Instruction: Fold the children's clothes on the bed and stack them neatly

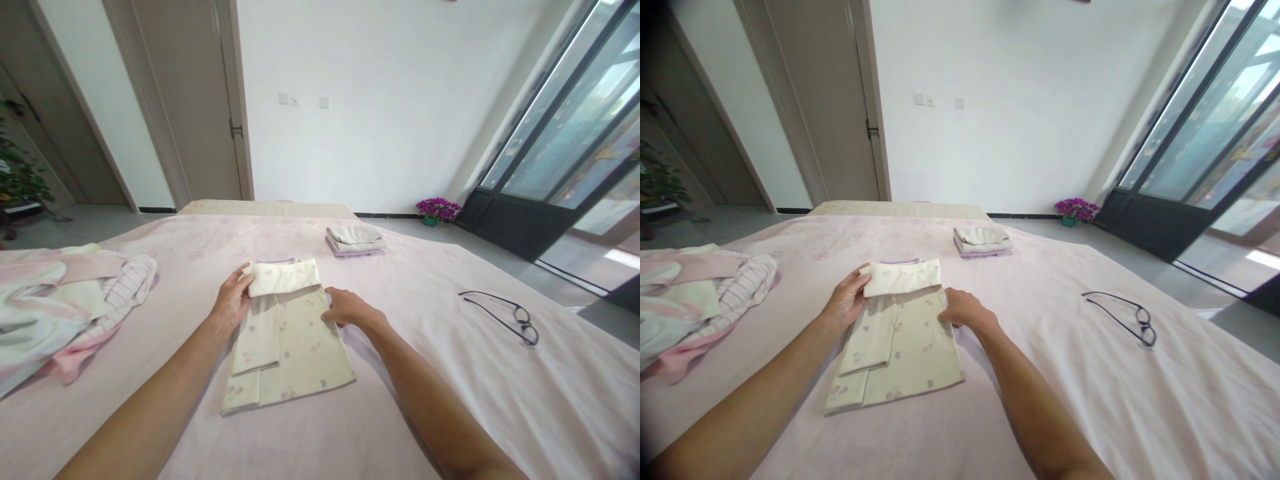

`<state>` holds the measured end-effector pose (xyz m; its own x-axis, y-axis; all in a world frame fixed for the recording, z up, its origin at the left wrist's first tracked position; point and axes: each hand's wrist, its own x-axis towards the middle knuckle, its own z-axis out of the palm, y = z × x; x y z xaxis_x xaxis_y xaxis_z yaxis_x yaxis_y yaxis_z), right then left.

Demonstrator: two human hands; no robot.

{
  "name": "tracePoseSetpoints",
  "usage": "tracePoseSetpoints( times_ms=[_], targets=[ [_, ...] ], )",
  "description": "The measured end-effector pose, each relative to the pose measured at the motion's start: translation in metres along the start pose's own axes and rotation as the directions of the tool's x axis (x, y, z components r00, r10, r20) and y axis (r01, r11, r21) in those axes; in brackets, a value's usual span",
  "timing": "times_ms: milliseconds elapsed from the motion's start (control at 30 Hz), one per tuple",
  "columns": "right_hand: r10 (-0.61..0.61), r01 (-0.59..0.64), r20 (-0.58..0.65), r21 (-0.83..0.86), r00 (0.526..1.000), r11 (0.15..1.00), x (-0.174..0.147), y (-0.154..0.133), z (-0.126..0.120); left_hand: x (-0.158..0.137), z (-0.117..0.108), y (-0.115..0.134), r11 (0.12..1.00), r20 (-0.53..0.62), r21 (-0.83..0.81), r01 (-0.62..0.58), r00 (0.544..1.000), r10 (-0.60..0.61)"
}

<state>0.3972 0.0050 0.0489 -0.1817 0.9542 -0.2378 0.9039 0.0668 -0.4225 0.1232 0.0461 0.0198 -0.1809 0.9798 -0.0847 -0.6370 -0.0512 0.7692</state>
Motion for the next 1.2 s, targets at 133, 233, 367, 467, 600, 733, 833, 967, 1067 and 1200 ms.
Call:
tracePoseSetpoints(
  times_ms=[133, 233, 367, 467, 600, 733, 833, 967, 1067, 1200],
  targets=[
    [-0.006, 0.0, 0.038, 0.159, 0.999, 0.987, -0.001, -0.005, 0.003, 0.005, -0.003, 0.003, 0.998, 0.04, -0.058, 0.007, 0.999, -0.004],
    [-0.019, 0.012, 0.024, 0.272, 1.0, 0.962, -0.002, -0.013, 0.005, 0.009, -0.006, 0.007, 0.996, 0.041, -0.094, -0.001, 0.999, 0.005],
    [-0.042, 0.029, 0.022, 0.406, 0.999, 0.913, -0.003, -0.026, 0.01, 0.014, -0.007, 0.015, 0.985, 0.006, -0.17, -0.025, 1.0, 0.026],
    [-0.027, 0.026, -0.002, 0.449, 1.0, 0.893, -0.004, -0.034, 0.015, 0.016, -0.009, 0.02, 0.976, -0.027, -0.214, -0.034, 0.999, 0.029],
    [-0.02, 0.039, -0.046, 0.449, 0.999, 0.892, -0.004, -0.043, 0.023, 0.018, -0.012, 0.023, 0.964, -0.022, -0.266, -0.033, 0.999, 0.028],
    [-0.056, 0.085, -0.08, 0.421, 0.995, 0.903, -0.003, -0.05, 0.032, 0.019, -0.013, 0.024, 0.954, -0.04, -0.297, -0.03, 0.999, 0.019],
    [-0.091, 0.11, -0.066, 0.406, 0.994, 0.907, -0.004, -0.054, 0.038, 0.019, -0.015, 0.025, 0.95, -0.077, -0.308, -0.041, 0.997, 0.018],
    [-0.128, 0.121, -0.018, 0.482, 0.992, 0.868, -0.004, -0.053, 0.046, 0.021, -0.018, 0.026, 0.953, -0.091, -0.298, -0.047, 0.996, 0.021],
    [-0.162, 0.108, 0.034, 0.608, 0.986, 0.787, -0.004, -0.049, 0.046, 0.025, -0.022, 0.025, 0.959, -0.126, -0.278, -0.055, 0.992, 0.021],
    [-0.278, 0.024, 0.263, 0.686, 0.924, 0.727, -0.007, -0.042, 0.034, 0.032, -0.029, 0.021, 0.971, -0.183, -0.23, -0.067, 0.983, 0.025]
  ],
)
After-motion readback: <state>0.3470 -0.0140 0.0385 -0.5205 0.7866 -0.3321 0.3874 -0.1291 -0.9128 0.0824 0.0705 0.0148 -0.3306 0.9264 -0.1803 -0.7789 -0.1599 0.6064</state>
